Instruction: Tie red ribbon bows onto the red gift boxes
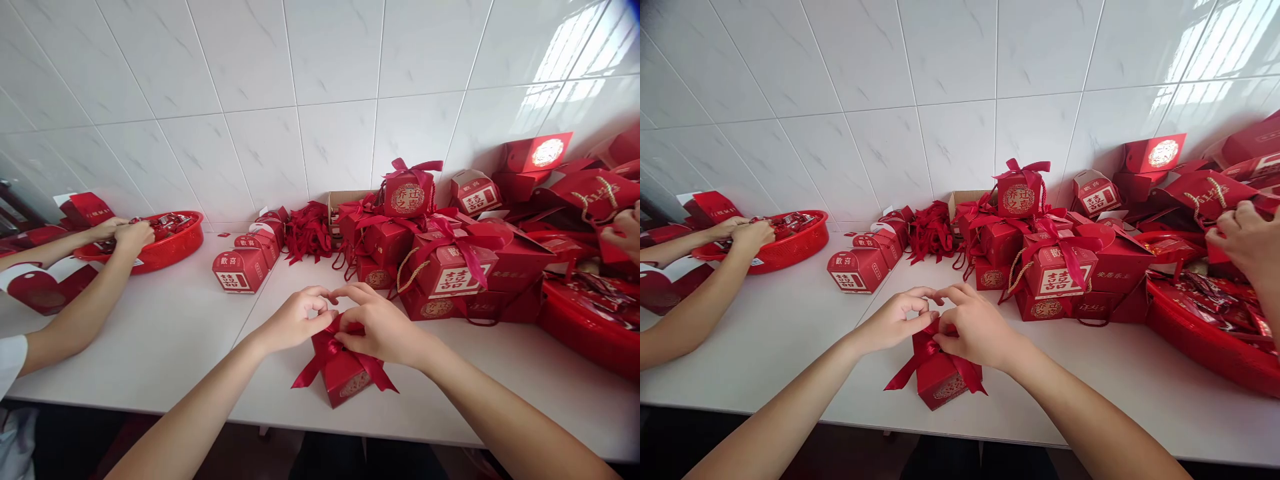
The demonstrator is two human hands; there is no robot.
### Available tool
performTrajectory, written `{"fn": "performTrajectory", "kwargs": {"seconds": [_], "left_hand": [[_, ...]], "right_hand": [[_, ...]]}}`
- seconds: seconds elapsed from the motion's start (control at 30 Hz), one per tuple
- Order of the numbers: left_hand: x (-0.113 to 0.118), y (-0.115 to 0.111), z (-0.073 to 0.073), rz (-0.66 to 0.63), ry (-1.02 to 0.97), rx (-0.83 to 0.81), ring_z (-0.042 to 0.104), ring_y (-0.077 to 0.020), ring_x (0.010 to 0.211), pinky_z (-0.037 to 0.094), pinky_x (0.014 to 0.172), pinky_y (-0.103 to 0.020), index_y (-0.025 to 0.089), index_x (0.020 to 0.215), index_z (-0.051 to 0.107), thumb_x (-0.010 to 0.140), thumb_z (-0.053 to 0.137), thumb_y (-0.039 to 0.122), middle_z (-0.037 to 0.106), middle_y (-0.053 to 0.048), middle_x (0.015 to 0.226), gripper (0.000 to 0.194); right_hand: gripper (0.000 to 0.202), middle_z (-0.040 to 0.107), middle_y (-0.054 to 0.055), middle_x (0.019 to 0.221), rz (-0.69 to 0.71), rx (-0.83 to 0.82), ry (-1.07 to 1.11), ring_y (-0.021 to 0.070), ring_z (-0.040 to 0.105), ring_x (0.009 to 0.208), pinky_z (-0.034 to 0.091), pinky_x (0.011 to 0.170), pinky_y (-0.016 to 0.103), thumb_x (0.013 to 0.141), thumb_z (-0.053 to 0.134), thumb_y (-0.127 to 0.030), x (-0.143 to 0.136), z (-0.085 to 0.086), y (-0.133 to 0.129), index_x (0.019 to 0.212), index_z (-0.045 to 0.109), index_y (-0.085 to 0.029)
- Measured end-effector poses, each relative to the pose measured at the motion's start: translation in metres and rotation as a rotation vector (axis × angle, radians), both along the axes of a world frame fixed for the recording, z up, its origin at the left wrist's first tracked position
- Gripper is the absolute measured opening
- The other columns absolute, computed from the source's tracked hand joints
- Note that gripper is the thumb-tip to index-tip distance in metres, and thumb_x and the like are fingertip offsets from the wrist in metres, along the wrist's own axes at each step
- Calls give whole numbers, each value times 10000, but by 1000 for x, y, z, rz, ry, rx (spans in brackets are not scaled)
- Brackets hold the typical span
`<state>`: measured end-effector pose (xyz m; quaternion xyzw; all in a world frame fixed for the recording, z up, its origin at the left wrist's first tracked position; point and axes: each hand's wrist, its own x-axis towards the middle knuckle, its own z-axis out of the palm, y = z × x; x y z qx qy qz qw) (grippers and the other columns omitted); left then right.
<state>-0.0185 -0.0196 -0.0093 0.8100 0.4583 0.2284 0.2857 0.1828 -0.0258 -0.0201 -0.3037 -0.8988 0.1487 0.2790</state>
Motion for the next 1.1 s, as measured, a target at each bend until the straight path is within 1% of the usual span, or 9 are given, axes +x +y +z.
{"fn": "performTrajectory", "kwargs": {"seconds": [0.23,0.33,0.43,0.53,0.63,0.73,0.8,0.93,1.1], "left_hand": [[0,-3,-15,58,-75,-3,564,-260,1155,445,989,-365,201,627,668,865,518,388,607,-59,1212,337],[-2,-11,-16,105,-246,-48,577,-249,1155,462,990,-362,228,931,704,875,520,418,643,-60,1183,270],[-13,-17,-24,253,-424,-63,585,-239,1154,442,1018,-384,242,1198,574,875,525,449,670,-72,1141,387],[-33,-20,-44,430,-450,-39,584,-248,1148,425,1029,-400,223,1142,563,853,539,488,668,-84,1110,392],[-53,-20,-75,552,-437,-51,585,-271,1145,433,1013,-422,204,1064,563,831,544,521,654,-105,1125,394],[-65,-22,-100,537,-354,-62,591,-276,1133,455,984,-431,210,1081,548,831,546,494,650,-105,1121,378],[-66,-25,-108,488,-252,-28,569,-271,1161,466,967,-425,224,1119,534,839,545,434,628,-100,1166,350],[-60,-32,-106,465,-78,54,540,-268,1186,453,976,-427,220,1159,516,836,522,353,579,-106,1230,349],[-58,-37,-96,460,-13,-15,513,-252,1210,464,947,-402,241,1174,494,866,462,320,542,-84,1279,320]], "right_hand": [[140,597,82,1212,-18,-36,-26,255,520,1149,487,911,397,794,668,-194,0,-3,0,654,665,-187],[109,597,99,1213,-50,-66,-8,254,540,1128,484,912,406,810,663,-237,3,-4,-4,714,670,-187],[117,584,100,1247,-73,-108,24,259,546,1130,477,926,423,819,671,-316,7,-6,-9,817,691,-201],[91,589,86,1247,-99,-155,51,250,570,1103,480,921,419,832,658,-289,8,-6,-12,850,716,-222],[84,609,87,1211,-129,-197,71,245,588,1084,479,923,410,827,654,-209,6,-6,-12,781,724,-211],[113,623,88,1176,-123,-216,96,234,594,1080,483,919,387,822,641,-141,4,-6,-11,749,708,-194],[118,627,90,1163,-119,-224,114,229,595,1085,488,917,377,827,631,-130,6,-2,-9,750,699,-188],[121,620,87,1181,-135,-195,165,213,615,1065,501,922,366,845,619,-163,22,30,-6,759,701,-184],[92,688,49,1026,-298,45,249,222,651,981,530,884,400,807,687,-279,66,111,9,771,732,-207]]}}
